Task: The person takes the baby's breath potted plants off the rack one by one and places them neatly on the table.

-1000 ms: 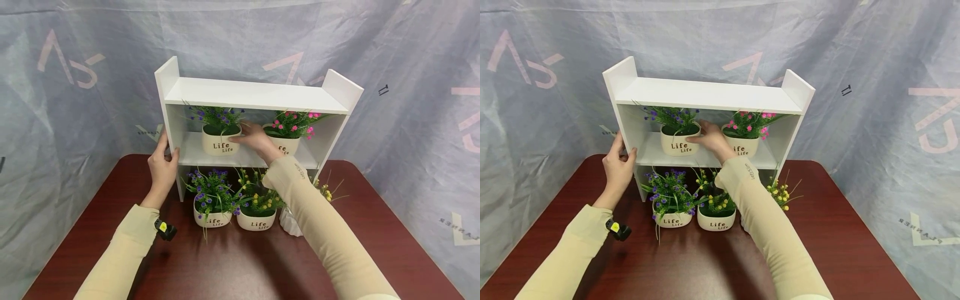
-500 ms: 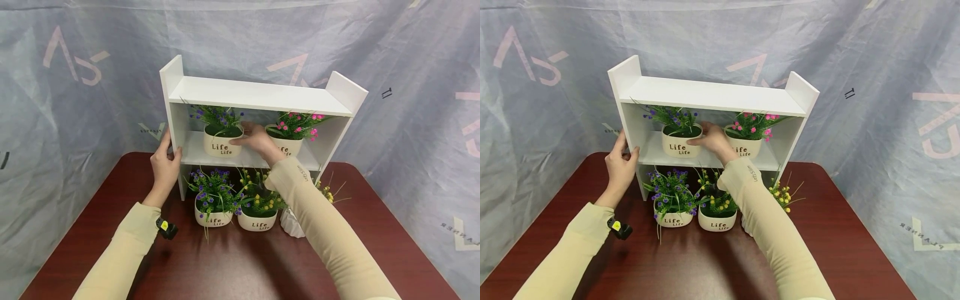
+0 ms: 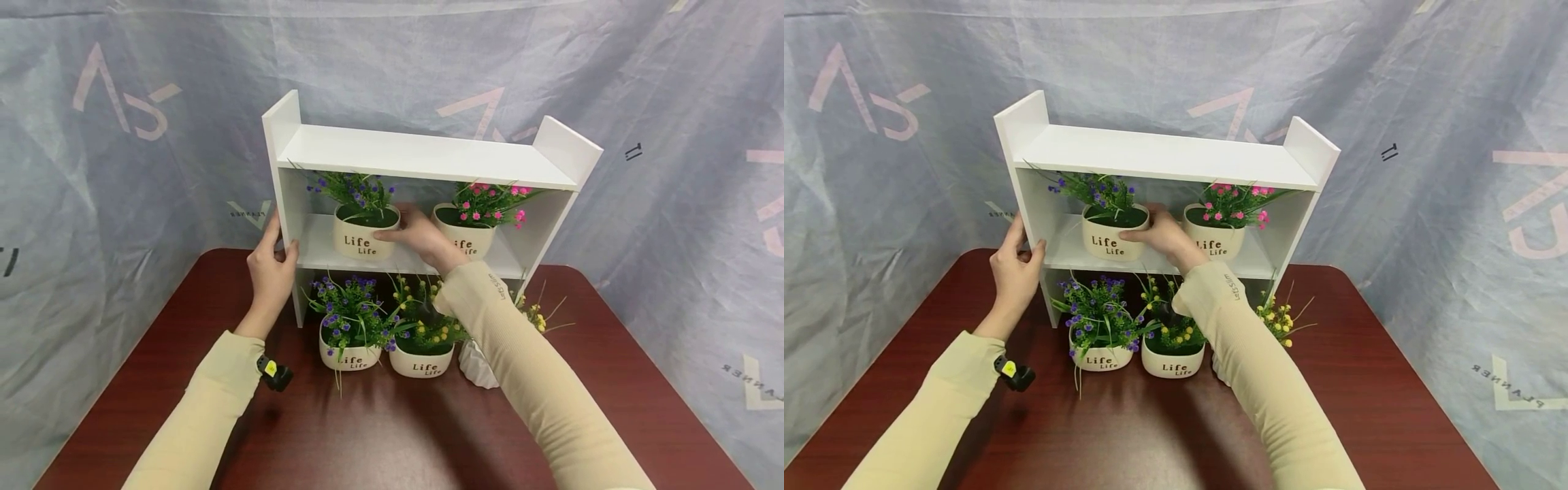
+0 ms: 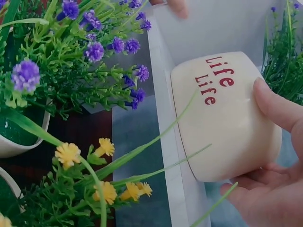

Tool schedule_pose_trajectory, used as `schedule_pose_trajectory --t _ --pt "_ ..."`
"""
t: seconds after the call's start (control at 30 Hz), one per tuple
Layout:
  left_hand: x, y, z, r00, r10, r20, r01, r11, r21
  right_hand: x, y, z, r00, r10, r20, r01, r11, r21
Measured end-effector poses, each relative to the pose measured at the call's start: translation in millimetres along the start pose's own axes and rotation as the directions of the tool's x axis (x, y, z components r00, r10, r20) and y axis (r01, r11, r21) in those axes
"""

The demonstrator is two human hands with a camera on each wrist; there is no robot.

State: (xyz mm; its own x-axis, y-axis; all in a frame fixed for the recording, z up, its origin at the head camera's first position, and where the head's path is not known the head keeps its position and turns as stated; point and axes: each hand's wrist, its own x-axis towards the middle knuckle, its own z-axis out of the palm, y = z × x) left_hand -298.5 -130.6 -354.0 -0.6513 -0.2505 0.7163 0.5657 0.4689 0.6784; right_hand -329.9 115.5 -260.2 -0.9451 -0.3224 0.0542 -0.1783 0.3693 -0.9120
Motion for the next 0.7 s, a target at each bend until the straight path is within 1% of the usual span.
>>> schedule_pose_trajectory --t 0.1,0.27,0.37,0.5,0.7 --pt "-0.2 -0.3 0.0 1.0 0.006 0.0 -0.006 1.0 0.001 -1.3 -0.3 0.9 1.0 0.012 -0.009 -0.012 1.0 -0.004" --pt "-0.4 0.9 -0.6 1.0 0.006 -0.002 -0.006 1.0 0.006 -5.4 -1.7 1.7 0.996 0.079 -0.034 -0.08 0.997 -0.022" --pt "-0.5 0.9 -0.2 1.0 0.003 -0.006 -0.003 1.0 -0.001 -8.5 -2.4 1.0 0.995 0.099 -0.034 -0.099 0.995 -0.019" --pt "-0.3 -0.5 -0.1 1.0 0.003 -0.008 -0.003 1.0 -0.009 -13.7 -4.6 0.4 0.994 0.099 -0.045 -0.1 0.995 -0.001" --pt "-0.5 -0.1 -0.9 1.0 0.008 -0.009 -0.008 1.0 0.008 -23.4 -6.0 -1.7 0.995 0.077 -0.056 -0.076 0.997 0.021"
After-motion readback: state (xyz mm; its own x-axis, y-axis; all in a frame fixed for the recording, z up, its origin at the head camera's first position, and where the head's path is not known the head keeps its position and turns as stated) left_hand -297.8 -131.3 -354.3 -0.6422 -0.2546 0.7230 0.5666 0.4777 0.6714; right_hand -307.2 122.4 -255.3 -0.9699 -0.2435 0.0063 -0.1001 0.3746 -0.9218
